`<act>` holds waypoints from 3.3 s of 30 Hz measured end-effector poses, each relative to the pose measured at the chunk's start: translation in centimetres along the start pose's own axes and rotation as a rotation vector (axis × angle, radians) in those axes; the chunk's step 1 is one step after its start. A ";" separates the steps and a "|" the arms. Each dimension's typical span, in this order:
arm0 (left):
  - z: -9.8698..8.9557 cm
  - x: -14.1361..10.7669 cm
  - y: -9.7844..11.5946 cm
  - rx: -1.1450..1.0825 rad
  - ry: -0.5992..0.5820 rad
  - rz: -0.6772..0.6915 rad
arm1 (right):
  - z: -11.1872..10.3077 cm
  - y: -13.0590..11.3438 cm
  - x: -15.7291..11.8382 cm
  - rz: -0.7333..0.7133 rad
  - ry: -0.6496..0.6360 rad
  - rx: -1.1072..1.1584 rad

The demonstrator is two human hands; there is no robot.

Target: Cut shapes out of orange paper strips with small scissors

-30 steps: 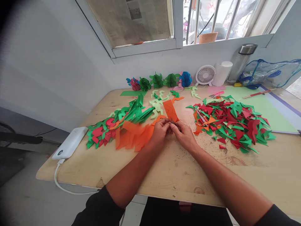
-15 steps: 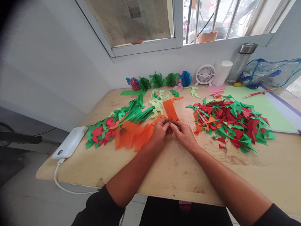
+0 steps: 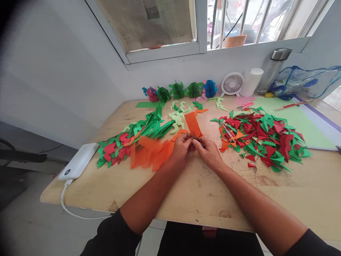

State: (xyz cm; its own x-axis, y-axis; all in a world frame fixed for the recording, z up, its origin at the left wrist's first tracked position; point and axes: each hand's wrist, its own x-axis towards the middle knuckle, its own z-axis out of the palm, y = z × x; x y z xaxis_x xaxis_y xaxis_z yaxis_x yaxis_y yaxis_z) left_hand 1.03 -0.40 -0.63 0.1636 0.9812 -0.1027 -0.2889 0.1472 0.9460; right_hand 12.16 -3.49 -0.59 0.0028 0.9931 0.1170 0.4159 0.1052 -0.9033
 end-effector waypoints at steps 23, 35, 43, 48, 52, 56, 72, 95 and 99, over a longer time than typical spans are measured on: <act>0.0 0.0 0.0 0.005 0.003 0.007 | -0.1 -0.2 0.0 -0.014 -0.004 -0.016; 0.0 0.0 -0.1 -0.012 -0.003 0.005 | 0.0 -0.1 0.0 -0.011 -0.008 0.013; -0.1 0.1 -0.2 0.005 -0.012 0.002 | 0.0 0.4 0.1 -0.028 -0.018 -0.001; -0.1 0.1 -0.3 -0.007 -0.021 0.005 | 0.0 0.5 0.1 -0.022 -0.022 0.002; 0.0 0.1 -0.2 -0.016 -0.020 0.003 | 0.0 0.4 0.1 -0.017 -0.024 0.007; 0.0 0.0 -0.1 -0.023 -0.013 -0.001 | 0.0 0.3 0.1 -0.021 -0.020 -0.002; 0.0 0.0 0.0 -0.033 -0.007 -0.009 | 0.0 0.2 0.1 -0.026 -0.020 -0.004; 0.0 -0.1 0.0 -0.019 -0.005 0.004 | 0.0 -0.1 0.0 -0.010 -0.013 0.002; 0.0 -0.1 -0.1 -0.023 -0.008 0.003 | -0.1 -0.1 0.0 0.000 -0.025 -0.003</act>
State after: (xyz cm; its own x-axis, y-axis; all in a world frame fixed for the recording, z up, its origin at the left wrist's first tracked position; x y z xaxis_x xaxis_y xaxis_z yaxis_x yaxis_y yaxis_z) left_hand 1.03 -0.47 -0.75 0.1703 0.9806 -0.0972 -0.3109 0.1471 0.9390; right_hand 12.22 -3.51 -0.50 -0.0200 0.9941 0.1063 0.4188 0.1049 -0.9020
